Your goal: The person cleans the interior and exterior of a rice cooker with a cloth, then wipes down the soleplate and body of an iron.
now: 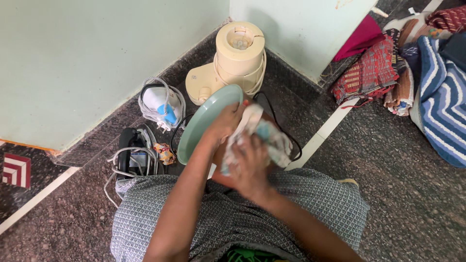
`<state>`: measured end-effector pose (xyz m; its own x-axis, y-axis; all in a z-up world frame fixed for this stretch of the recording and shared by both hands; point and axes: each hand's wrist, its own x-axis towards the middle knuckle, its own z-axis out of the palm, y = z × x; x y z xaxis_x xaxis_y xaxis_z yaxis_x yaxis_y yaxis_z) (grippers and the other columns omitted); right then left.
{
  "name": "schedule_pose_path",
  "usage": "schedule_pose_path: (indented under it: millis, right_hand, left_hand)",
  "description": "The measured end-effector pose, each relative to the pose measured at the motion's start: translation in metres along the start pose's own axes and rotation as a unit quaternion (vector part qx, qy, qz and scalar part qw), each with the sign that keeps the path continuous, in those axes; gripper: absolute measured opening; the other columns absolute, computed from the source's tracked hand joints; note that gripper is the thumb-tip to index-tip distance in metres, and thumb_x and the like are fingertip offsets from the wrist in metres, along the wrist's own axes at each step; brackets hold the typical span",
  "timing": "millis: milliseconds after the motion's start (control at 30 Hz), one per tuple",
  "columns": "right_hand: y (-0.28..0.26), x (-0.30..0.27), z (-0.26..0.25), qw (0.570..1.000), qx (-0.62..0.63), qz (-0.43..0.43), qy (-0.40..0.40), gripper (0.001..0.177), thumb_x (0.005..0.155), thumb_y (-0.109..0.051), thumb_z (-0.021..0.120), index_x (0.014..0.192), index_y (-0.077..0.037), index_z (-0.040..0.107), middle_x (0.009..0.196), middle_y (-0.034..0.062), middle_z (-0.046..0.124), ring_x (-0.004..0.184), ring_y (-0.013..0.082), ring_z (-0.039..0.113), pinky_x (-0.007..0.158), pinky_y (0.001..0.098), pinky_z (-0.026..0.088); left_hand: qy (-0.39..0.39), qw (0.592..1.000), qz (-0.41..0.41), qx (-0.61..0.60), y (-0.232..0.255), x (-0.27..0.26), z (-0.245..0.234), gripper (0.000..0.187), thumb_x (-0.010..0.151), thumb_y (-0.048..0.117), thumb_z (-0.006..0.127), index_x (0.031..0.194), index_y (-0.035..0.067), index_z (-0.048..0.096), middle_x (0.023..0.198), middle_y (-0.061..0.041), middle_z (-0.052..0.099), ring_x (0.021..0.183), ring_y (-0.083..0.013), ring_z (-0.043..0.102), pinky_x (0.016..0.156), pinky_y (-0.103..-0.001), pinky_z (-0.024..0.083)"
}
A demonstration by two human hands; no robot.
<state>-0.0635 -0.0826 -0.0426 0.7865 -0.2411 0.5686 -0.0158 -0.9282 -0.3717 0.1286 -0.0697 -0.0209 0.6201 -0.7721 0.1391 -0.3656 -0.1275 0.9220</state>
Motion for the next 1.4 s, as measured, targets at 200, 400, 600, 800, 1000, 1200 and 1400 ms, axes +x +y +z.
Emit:
schedule_pose_path:
  millis: [200,400,600,800,1000,1200,1400]
  right_hand:
    - [-0.025,-0.032,0.019,0.972,-0.080,-0.175,-0.134,0.046,0.098,-0.036,0.062,0.134,-0.008,0.061,0.150,0.0164,0.045,0.131,0.0397,0.042,0.104,0.0662,0.032]
    - [0.020,0.000,0.023,0.988,-0.052,-0.141,0.028,0.037,0.096,-0.033,0.065,0.125,-0.011,0.059,0.138,0.0194,0.048,0.132,0.0434,0.047,0.114,0.0659,0.036]
    - [0.080,0.060,0.007,0.994,0.033,0.108,-0.008,0.047,0.098,-0.024,0.059,0.142,-0.006,0.057,0.147,0.0224,0.051,0.133,0.0436,0.052,0.112,0.0562,0.042]
    - [0.037,0.050,-0.006,0.986,0.085,0.146,0.010,0.065,0.096,-0.018,0.065,0.155,-0.001,0.043,0.135,0.0231,0.058,0.121,0.0413,0.059,0.102,0.0525,0.047]
    - [-0.003,0.049,-0.030,0.991,0.117,0.067,0.023,0.055,0.084,-0.017,0.072,0.135,-0.005,0.055,0.129,0.0215,0.058,0.115,0.0373,0.064,0.093,0.0469,0.054]
    - [0.051,0.109,-0.018,0.989,0.121,0.076,0.045,0.047,0.084,-0.019,0.068,0.128,-0.006,0.059,0.133,0.0263,0.059,0.120,0.0448,0.063,0.099,0.0524,0.052]
    - [0.066,0.108,-0.003,0.967,0.158,0.193,-0.049,0.049,0.094,-0.026,0.064,0.139,-0.005,0.057,0.128,0.0201,0.066,0.118,0.0410,0.064,0.098,0.0516,0.053]
  left_hand:
    - [-0.043,0.985,-0.165,0.031,0.004,-0.004,-0.015,0.061,0.105,0.053,0.045,0.100,-0.005,0.063,0.088,-0.030,0.062,0.077,-0.0362,0.059,0.077,-0.049,0.049]
    - [-0.012,0.997,0.003,0.081,0.002,-0.003,-0.025,0.060,0.111,0.051,0.044,0.113,-0.005,0.066,0.103,-0.025,0.068,0.093,-0.0291,0.060,0.086,-0.045,0.047]
    - [-0.048,0.984,-0.169,-0.011,0.016,-0.006,-0.021,0.058,0.104,0.050,0.045,0.114,-0.003,0.066,0.091,-0.020,0.070,0.083,-0.0238,0.061,0.076,-0.042,0.052]
    - [-0.039,0.990,-0.073,-0.113,0.007,-0.001,-0.014,0.060,0.104,0.052,0.047,0.111,-0.004,0.069,0.097,-0.011,0.074,0.090,-0.0172,0.063,0.083,-0.036,0.052]
    - [-0.047,0.986,-0.157,-0.009,0.019,-0.008,-0.027,0.059,0.104,0.051,0.047,0.105,-0.004,0.066,0.090,-0.014,0.070,0.084,-0.0209,0.062,0.077,-0.038,0.051]
    - [-0.061,0.983,-0.170,-0.042,0.015,-0.009,-0.024,0.064,0.107,0.054,0.043,0.108,-0.004,0.069,0.087,-0.016,0.066,0.080,-0.0205,0.058,0.074,-0.036,0.051]
    - [-0.032,0.988,-0.111,-0.104,0.023,-0.011,-0.022,0.064,0.103,0.056,0.043,0.114,-0.002,0.068,0.089,-0.012,0.066,0.082,-0.0193,0.056,0.074,-0.038,0.051]
